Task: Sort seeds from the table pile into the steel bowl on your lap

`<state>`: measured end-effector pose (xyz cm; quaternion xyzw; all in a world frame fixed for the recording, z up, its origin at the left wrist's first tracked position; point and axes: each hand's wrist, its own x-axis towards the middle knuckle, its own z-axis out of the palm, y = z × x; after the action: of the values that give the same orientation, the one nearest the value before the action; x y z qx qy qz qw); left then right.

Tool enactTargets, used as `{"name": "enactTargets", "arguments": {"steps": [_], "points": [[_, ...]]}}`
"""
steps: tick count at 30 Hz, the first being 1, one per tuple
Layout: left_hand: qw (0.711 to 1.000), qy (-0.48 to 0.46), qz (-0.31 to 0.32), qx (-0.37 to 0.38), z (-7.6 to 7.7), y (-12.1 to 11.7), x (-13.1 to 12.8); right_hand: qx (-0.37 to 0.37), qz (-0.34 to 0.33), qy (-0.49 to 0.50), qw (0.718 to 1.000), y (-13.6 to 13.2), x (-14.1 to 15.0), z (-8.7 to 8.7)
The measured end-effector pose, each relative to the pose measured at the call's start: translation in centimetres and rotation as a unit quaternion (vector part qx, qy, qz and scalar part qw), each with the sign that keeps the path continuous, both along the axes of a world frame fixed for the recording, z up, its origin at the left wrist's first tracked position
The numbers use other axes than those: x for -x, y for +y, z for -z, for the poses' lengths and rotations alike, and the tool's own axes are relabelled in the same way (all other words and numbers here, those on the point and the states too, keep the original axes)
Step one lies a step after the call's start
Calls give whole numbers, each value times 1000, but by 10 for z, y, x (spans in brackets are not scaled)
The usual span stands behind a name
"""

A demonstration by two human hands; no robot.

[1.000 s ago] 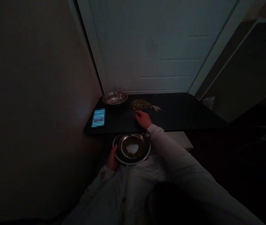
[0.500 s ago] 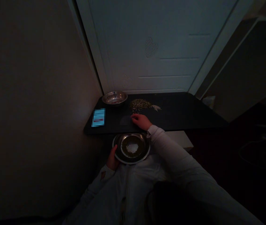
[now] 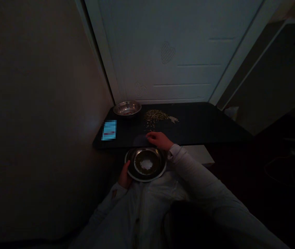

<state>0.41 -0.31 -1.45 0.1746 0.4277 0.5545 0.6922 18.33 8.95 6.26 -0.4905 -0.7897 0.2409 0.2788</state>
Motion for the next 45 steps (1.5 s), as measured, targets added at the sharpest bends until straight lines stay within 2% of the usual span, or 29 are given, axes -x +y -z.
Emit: {"name": "enactTargets", "arguments": {"steps": [7, 9, 12, 15, 18, 25, 29, 38, 41, 45], "points": [[1000, -11, -2, 26, -6, 0, -1, 63, -42, 123, 989, -1, -4, -2], [999, -16, -4, 30, -8, -1, -2, 68, -25, 175, 982, 2, -11, -4], [999, -15, -23, 41, -10, -1, -2, 50, 78, 232, 968, 12, -32, -5], [999, -18, -16, 48, -9, -1, -2, 8, 206, 211, 955, 23, -57, -2], [999, -25, -4, 39, -8, -1, -2, -14, 252, 172, 952, 30, -73, 5], [999, -25, -11, 47, -13, -2, -6, -32, 246, 67, 966, 29, -71, 8], [999, -16, 4, 41, -14, -2, -5, -16, 239, 82, 967, 26, -71, 6], [1000, 9, -8, 17, 5, 1, 2, 6, 244, 135, 960, 21, -71, 1], [1000, 6, -2, 27, 3, 1, 1, 3, 246, 123, 961, 21, -71, 2], [999, -3, 4, 36, -3, 1, -2, 5, 215, 94, 972, 23, -71, 6]]}}
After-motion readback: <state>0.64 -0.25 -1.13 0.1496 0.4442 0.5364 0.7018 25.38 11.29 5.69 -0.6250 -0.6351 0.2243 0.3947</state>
